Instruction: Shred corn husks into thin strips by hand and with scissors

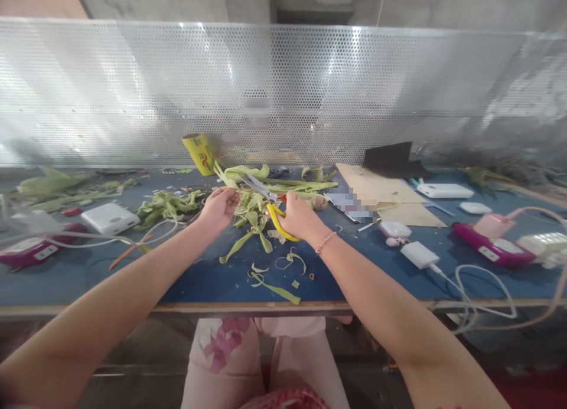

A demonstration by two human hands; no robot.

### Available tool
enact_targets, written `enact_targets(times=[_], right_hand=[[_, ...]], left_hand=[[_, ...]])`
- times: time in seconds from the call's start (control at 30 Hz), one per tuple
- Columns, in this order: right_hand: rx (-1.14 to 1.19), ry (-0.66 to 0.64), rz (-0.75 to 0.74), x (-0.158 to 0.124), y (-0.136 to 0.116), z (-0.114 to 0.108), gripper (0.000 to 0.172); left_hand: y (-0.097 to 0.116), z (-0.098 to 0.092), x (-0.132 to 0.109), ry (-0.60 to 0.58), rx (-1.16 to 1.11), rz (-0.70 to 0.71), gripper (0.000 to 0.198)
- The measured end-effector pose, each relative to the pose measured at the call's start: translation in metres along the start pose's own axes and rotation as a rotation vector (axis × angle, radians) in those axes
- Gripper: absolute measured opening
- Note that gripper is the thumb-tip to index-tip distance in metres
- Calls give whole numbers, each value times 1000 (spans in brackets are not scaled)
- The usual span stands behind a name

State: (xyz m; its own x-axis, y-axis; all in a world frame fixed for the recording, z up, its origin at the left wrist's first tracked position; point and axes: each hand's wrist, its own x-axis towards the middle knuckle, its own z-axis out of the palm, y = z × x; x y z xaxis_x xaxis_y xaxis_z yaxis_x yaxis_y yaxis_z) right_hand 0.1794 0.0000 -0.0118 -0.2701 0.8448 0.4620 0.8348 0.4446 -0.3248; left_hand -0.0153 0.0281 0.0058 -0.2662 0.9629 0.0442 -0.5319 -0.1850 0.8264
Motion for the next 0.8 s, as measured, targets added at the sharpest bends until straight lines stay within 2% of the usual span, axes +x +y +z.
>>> enact_targets(times=[0.23, 0.47, 0.8], right_hand=[[-55, 1, -99, -4, -6, 5, 46], [-85, -42, -51, -3, -3, 5, 47], [-30, -52, -18, -2, -5, 4, 44]], left_hand=[[0, 0, 2, -10, -35, 31, 20], [0, 1, -1, 7, -40, 11, 19], [0, 1, -2, -50, 12, 5, 18]])
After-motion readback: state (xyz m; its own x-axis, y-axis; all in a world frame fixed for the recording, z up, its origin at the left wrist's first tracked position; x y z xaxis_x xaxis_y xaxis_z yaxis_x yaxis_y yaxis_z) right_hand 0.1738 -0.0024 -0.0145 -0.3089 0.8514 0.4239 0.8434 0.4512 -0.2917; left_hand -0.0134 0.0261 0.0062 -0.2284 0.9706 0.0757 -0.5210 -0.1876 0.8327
